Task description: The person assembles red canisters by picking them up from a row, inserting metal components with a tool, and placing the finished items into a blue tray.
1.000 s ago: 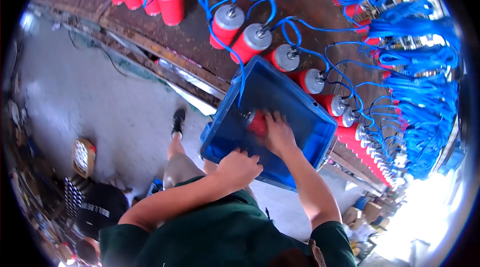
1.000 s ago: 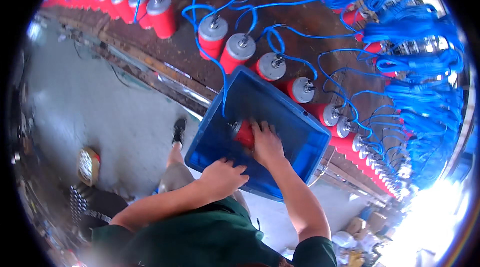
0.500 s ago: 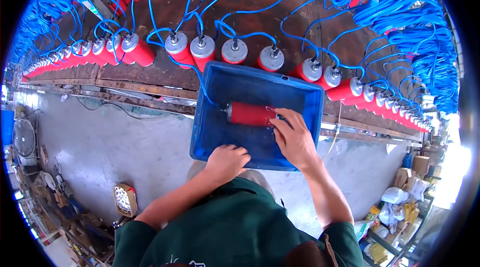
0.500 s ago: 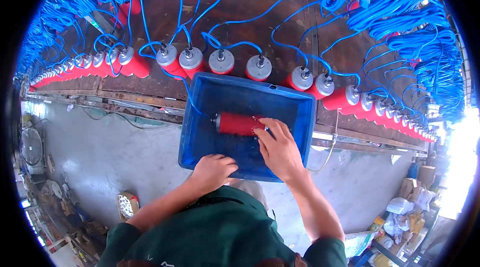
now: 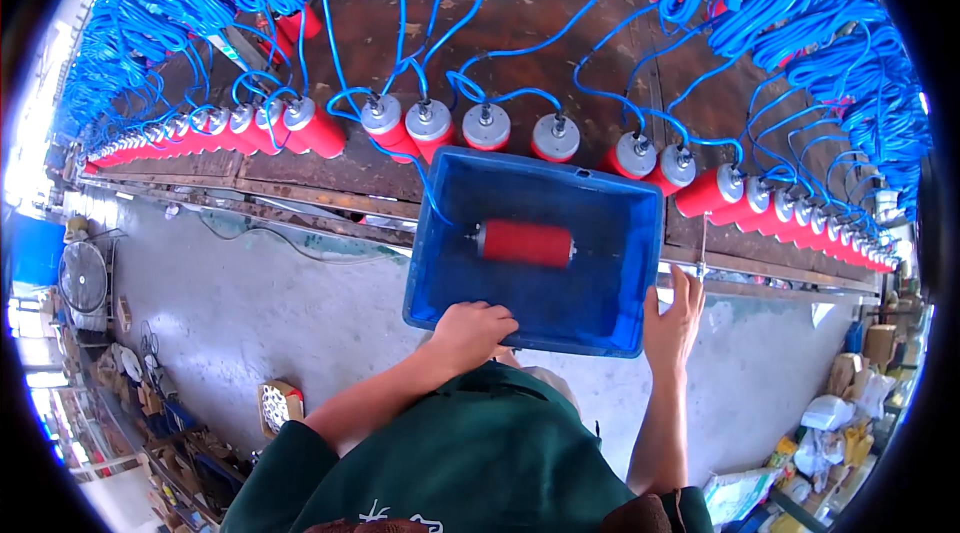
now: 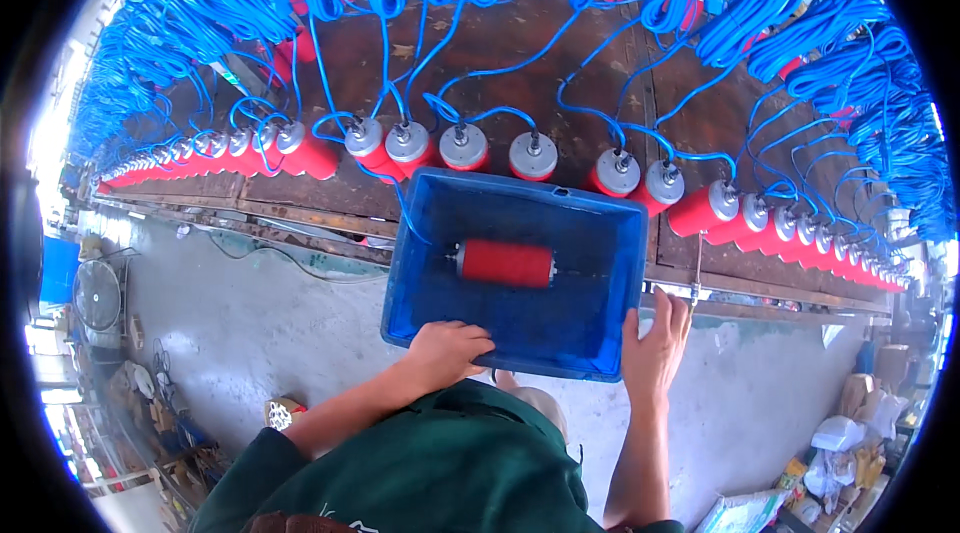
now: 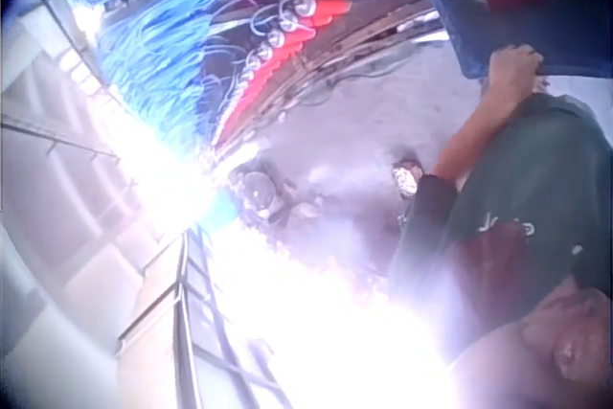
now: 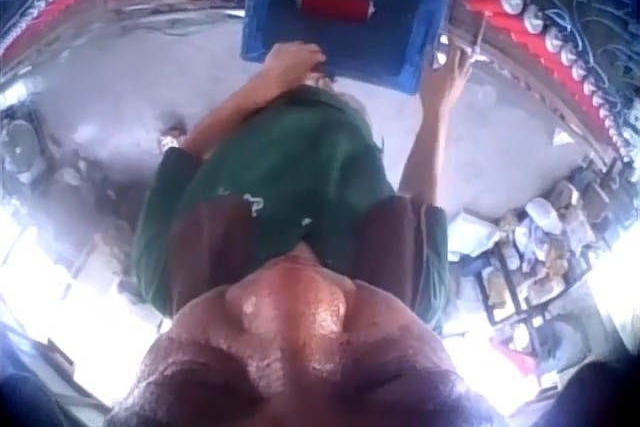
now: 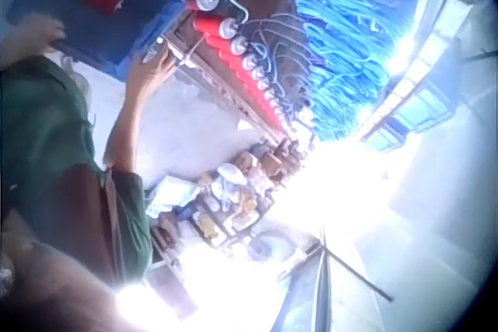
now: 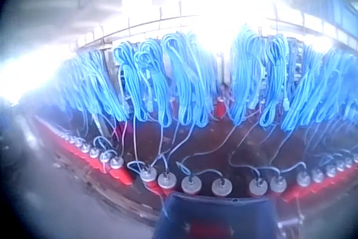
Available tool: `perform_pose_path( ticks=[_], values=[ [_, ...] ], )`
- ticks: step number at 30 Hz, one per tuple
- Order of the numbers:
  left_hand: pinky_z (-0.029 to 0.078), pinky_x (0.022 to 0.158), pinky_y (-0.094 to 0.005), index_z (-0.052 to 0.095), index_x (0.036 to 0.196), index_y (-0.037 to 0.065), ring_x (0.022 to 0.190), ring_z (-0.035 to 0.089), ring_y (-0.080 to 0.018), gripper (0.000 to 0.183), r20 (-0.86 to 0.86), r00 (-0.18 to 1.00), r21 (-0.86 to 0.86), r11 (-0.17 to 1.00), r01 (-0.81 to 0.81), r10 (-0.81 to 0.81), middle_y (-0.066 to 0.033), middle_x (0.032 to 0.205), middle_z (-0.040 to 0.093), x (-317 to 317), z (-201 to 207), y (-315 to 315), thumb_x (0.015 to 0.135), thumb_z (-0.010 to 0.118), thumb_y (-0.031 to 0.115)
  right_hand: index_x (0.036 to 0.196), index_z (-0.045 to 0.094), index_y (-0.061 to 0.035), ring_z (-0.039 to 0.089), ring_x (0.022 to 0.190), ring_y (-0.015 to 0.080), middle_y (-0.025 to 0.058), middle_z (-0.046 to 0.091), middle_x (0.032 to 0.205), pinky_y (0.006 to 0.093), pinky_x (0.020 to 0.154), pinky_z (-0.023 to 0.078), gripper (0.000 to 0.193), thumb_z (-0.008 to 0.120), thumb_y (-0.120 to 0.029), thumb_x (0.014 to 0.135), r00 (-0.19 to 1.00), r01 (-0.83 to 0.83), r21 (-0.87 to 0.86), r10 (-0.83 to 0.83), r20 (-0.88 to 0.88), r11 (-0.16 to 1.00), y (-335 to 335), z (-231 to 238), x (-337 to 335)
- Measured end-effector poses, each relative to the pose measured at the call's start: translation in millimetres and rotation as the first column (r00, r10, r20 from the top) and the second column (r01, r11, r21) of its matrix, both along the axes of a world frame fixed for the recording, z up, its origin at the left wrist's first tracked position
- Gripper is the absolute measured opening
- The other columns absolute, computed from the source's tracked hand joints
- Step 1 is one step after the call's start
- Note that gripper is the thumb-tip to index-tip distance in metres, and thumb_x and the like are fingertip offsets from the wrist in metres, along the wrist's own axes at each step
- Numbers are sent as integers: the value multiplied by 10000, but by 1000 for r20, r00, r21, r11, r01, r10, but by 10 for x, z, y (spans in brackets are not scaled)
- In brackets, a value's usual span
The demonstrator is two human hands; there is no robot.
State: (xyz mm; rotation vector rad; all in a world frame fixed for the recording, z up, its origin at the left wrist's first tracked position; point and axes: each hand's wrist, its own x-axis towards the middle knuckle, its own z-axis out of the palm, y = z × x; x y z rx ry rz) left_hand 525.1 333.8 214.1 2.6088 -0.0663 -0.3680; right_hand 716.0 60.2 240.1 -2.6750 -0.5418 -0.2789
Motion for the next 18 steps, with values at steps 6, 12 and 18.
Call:
perform_pose_path(
  ticks=[6,12,18],
  values=[
    [577,1000,-428,769,1185,111,1226,694,-300,439,142,990,53,999,-8,1,-63,1240,749,-23,58,9,833,851,359,1474,536,9,663,1154,570,372,701,1240,598,999,526,575,451,-441,1126,809,213,-4,-178,-560,977,-7,-448,-11],
    [483,1053,-541,716,1237,46,1225,629,-436,410,646,561,-48,761,-647,517,-183,1291,681,-241,74,503,924,793,298,1457,536,-19,710,1019,550,350,729,1142,623,877,565,483,448,-372,1140,863,184,-48,-185,-471,982,33,-458,-36],
    [546,967,-463,678,1379,0,1092,710,-395,506,46,445,-423,421,-803,894,-223,1205,737,-288,-460,817,1080,640,406,1471,540,25,714,1022,552,348,734,1142,602,888,576,514,455,-359,1140,862,193,-27,-183,-473,981,46,-450,-27]
  ],
)
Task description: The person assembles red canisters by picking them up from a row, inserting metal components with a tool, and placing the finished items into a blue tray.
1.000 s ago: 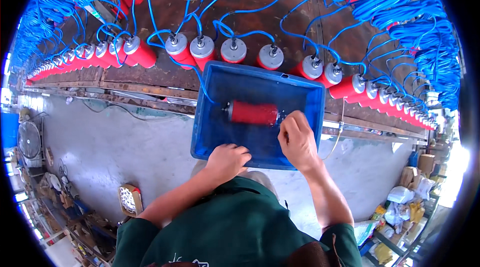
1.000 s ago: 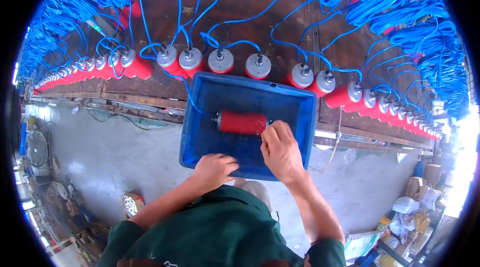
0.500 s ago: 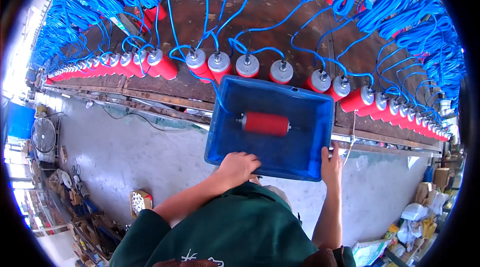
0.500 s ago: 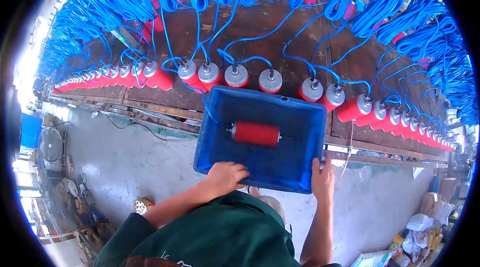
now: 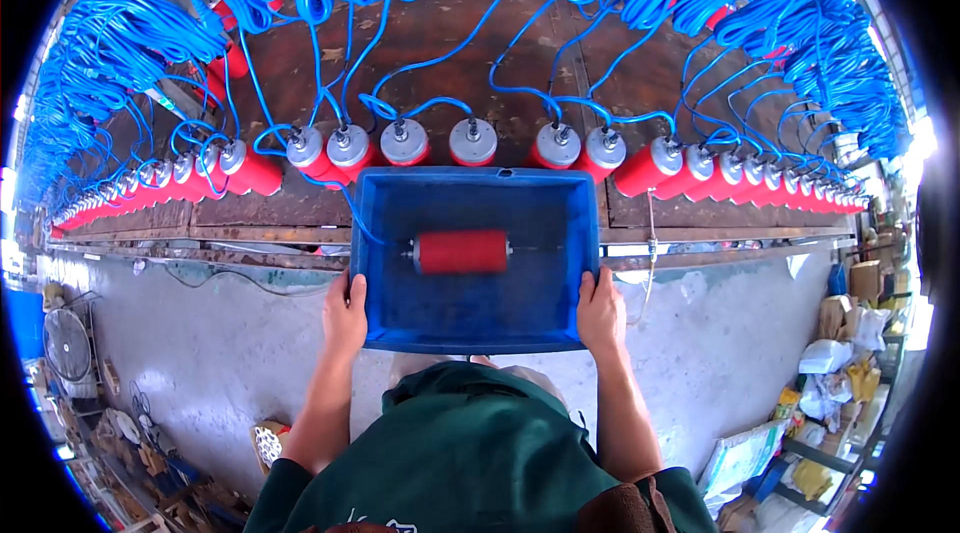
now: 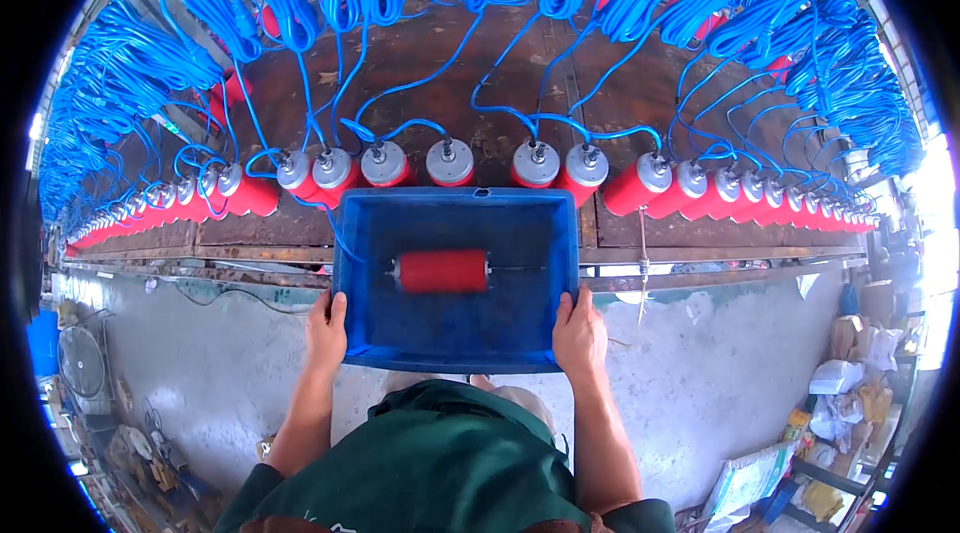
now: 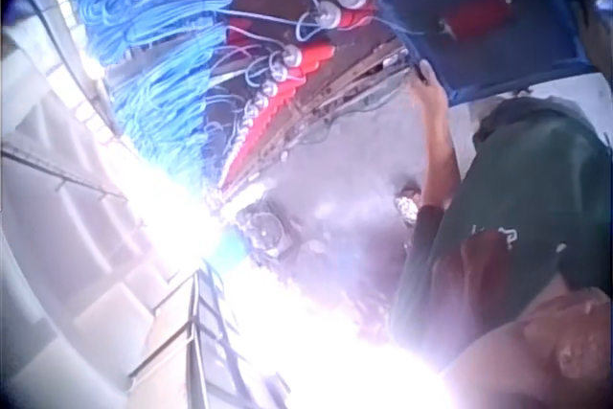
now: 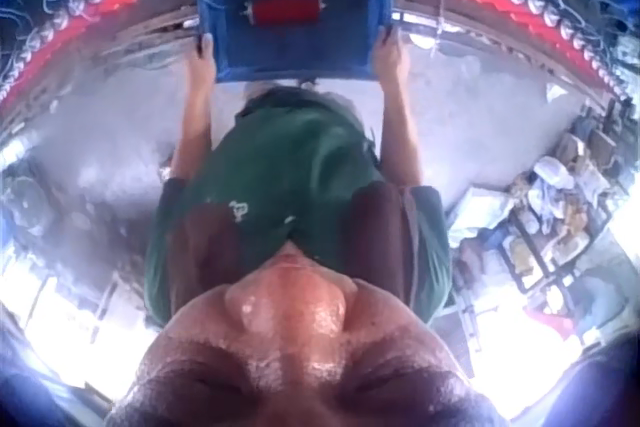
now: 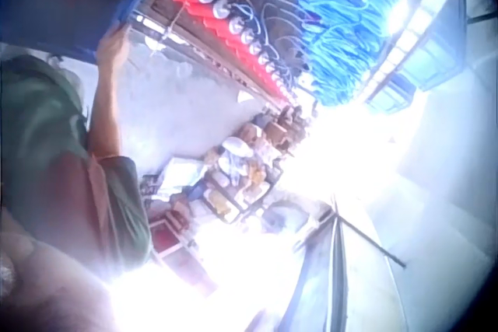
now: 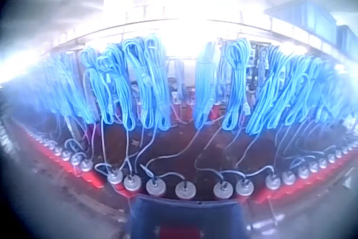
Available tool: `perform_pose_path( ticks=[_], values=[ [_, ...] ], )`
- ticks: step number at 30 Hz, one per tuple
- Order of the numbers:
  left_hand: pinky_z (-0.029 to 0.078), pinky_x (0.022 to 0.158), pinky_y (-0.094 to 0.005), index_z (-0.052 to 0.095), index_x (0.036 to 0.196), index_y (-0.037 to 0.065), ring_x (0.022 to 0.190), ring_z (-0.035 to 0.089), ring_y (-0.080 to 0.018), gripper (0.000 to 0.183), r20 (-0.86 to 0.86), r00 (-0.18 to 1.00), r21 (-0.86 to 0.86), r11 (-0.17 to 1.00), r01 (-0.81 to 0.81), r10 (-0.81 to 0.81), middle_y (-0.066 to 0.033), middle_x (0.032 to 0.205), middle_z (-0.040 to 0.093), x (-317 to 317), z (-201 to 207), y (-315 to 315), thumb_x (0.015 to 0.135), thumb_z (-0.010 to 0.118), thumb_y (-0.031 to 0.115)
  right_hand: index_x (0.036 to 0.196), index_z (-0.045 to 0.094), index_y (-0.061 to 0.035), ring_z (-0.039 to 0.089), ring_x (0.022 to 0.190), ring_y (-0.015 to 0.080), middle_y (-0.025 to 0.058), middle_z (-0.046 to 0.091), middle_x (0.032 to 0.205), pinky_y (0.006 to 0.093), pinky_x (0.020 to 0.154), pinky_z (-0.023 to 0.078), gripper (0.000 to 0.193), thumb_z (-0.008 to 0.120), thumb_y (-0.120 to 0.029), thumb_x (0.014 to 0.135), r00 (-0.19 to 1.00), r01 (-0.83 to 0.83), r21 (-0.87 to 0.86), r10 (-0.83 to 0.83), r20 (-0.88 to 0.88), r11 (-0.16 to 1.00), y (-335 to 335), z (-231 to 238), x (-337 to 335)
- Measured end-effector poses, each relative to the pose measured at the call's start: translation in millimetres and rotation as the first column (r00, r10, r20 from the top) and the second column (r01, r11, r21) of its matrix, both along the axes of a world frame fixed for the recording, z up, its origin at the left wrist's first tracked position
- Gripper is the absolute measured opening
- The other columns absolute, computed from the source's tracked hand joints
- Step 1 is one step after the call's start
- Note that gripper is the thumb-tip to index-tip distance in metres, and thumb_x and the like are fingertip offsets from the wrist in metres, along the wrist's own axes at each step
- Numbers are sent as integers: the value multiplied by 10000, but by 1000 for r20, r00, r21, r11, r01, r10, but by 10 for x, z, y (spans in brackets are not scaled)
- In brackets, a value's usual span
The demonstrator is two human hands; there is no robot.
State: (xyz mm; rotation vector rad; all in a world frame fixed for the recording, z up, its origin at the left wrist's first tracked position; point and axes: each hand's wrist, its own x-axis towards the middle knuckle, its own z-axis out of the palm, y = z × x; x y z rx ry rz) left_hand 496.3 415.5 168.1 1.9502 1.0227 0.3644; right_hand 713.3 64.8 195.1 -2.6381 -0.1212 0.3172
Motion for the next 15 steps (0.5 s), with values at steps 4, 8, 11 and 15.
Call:
perform_pose_path(
  ticks=[4,8,11,15],
  values=[
    [554,969,-445,688,1373,-9,1113,725,-381,512,-33,999,35,999,3,-2,-234,1229,743,48,39,22,1099,620,418,1445,561,22,726,1013,534,339,740,1134,581,874,589,484,462,-342,1142,998,25,16,-24,-57,1000,52,71,-29],
    [556,974,-442,696,1366,-5,1127,725,-387,488,-32,999,96,995,2,1,-240,1228,745,140,136,24,1100,626,398,1416,575,16,734,990,524,337,743,1117,581,853,593,453,472,-329,1142,999,35,28,-34,-13,999,95,84,-50],
    [556,982,-438,696,1359,-22,1135,725,-395,481,0,1000,100,995,10,-10,-247,1229,746,133,141,39,1097,638,377,1382,588,13,736,959,526,334,746,1086,585,829,595,430,479,-326,1141,1000,17,12,-17,-6,1000,90,64,-23],
    [558,980,-432,688,1364,-42,1126,736,-383,491,57,998,115,993,23,-30,-260,1231,748,125,84,14,1094,653,367,1318,606,15,732,914,534,330,748,1035,595,798,590,404,485,-327,1139,999,-22,-16,22,-43,1000,71,95,83]
  ],
)
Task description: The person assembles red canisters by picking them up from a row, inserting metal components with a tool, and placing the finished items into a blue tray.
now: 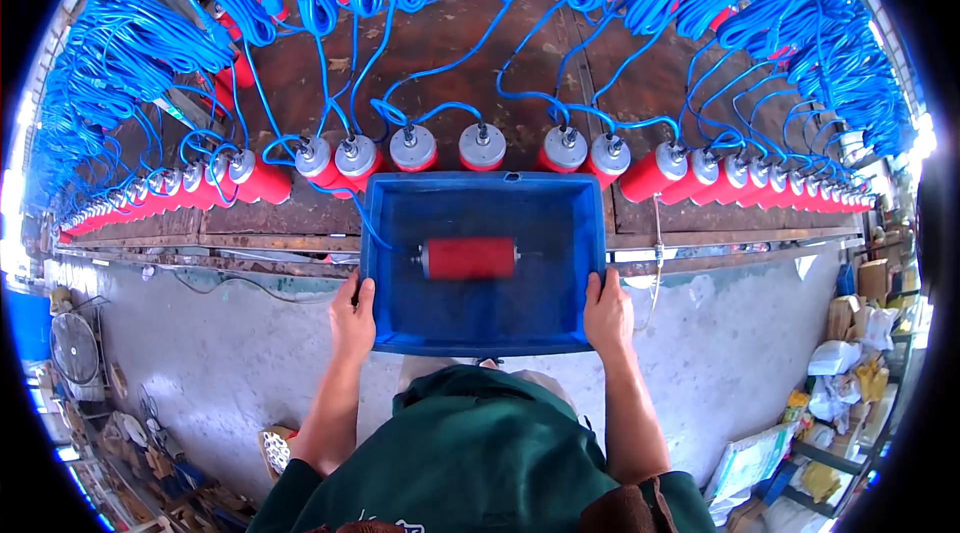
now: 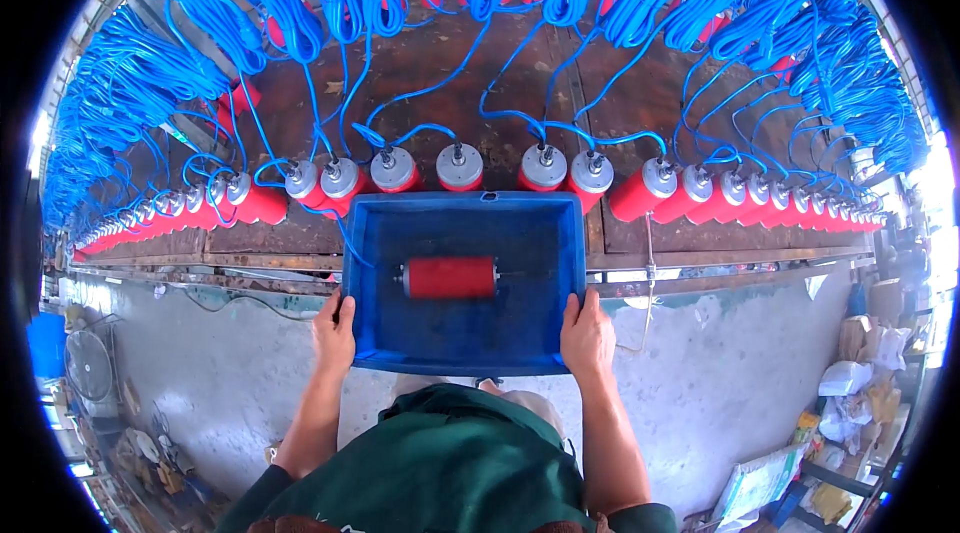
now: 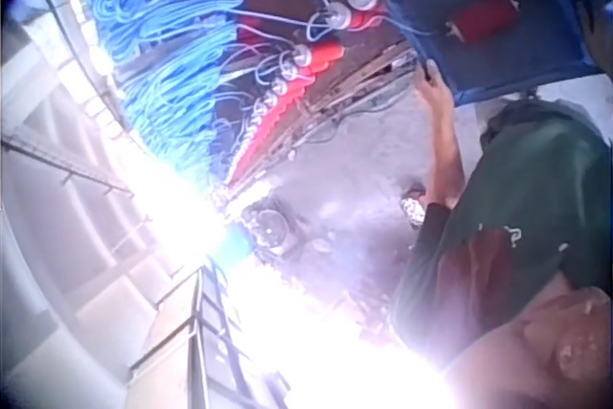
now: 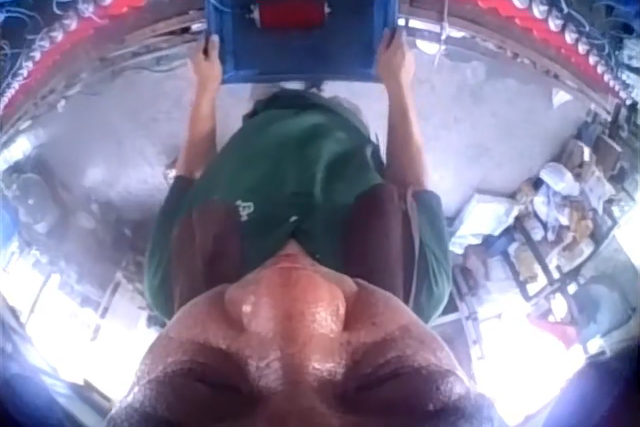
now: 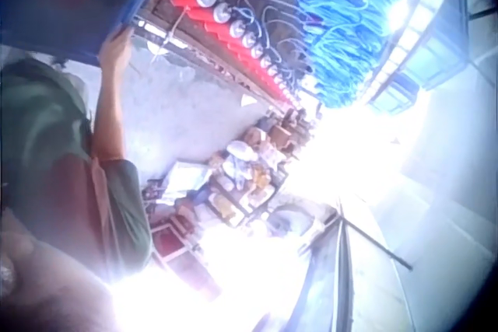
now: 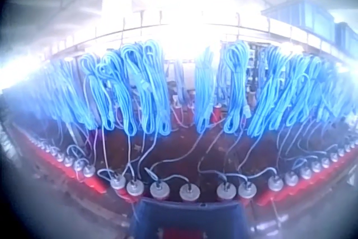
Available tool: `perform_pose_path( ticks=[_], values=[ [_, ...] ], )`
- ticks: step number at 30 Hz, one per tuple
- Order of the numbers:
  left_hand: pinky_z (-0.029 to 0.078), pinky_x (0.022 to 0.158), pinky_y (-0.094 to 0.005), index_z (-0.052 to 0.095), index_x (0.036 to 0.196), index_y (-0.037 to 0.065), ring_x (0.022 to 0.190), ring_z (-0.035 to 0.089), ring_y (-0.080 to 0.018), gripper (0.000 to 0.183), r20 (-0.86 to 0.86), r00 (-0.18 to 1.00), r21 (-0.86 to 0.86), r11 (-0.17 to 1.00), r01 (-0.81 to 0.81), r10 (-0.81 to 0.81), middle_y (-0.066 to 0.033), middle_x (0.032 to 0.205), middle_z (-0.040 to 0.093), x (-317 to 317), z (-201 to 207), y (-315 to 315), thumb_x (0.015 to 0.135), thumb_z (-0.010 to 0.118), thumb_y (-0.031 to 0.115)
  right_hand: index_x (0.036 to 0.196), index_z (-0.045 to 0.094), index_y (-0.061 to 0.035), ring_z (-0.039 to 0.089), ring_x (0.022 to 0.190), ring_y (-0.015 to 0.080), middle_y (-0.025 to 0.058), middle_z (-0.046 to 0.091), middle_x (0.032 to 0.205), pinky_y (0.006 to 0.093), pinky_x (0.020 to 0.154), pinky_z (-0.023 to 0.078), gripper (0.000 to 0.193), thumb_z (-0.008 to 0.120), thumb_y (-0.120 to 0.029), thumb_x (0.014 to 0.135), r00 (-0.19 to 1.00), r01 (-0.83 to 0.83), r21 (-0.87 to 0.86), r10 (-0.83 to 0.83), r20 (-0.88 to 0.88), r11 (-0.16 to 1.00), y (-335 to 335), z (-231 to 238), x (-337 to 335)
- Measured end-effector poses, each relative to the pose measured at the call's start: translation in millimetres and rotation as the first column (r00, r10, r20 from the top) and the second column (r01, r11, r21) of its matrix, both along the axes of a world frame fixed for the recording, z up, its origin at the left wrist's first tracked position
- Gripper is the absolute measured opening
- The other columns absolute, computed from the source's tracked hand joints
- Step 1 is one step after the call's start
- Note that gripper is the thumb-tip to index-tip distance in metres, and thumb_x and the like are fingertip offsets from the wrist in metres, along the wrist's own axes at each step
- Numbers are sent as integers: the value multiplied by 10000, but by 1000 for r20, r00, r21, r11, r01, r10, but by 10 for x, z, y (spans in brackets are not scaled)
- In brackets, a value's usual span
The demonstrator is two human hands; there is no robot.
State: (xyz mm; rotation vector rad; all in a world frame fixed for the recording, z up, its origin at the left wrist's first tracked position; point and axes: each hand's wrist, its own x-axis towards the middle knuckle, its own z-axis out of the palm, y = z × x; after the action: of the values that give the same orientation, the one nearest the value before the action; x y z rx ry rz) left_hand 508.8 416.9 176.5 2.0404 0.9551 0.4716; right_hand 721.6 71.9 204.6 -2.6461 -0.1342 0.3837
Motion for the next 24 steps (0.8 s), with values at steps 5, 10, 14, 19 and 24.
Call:
perform_pose_path(
  ticks=[5,10,14,19,24],
  values=[
    [563,964,-418,686,1368,-48,1115,745,-375,502,-32,998,-17,999,-51,51,-277,1229,750,22,-63,-2,1095,657,372,1263,616,17,723,905,537,339,740,1022,600,794,584,390,483,-328,1139,999,14,30,-15,36,999,-6,-48,47],
    [570,926,-397,690,1354,-54,1073,757,-326,498,-17,1000,36,999,9,-8,-258,1186,771,105,-75,142,1093,663,370,1263,613,16,722,911,537,343,739,1021,599,804,585,399,479,-339,1139,999,27,30,-28,43,999,35,-38,24],
    [570,907,-371,690,1358,-47,1002,745,-275,472,60,998,33,999,11,-13,-217,1149,782,148,-54,156,1098,658,346,1264,604,10,722,913,538,333,743,1017,602,806,583,408,481,-356,1135,999,38,18,-38,10,999,39,-55,26],
    [570,917,-381,684,1383,-26,1037,749,-279,463,36,999,11,1000,-13,12,-213,1177,783,163,20,37,1099,649,338,1283,600,14,723,923,531,334,740,992,599,810,583,433,482,-374,1131,999,-24,7,23,38,1000,28,-8,157],
    [563,966,-415,685,1376,-33,1103,746,-380,509,-55,998,39,999,-6,8,-264,1213,763,207,78,88,1079,666,379,1297,599,9,719,922,542,328,743,1007,603,818,581,438,480,-379,1132,997,-31,20,30,66,999,33,-44,138]
  ],
)
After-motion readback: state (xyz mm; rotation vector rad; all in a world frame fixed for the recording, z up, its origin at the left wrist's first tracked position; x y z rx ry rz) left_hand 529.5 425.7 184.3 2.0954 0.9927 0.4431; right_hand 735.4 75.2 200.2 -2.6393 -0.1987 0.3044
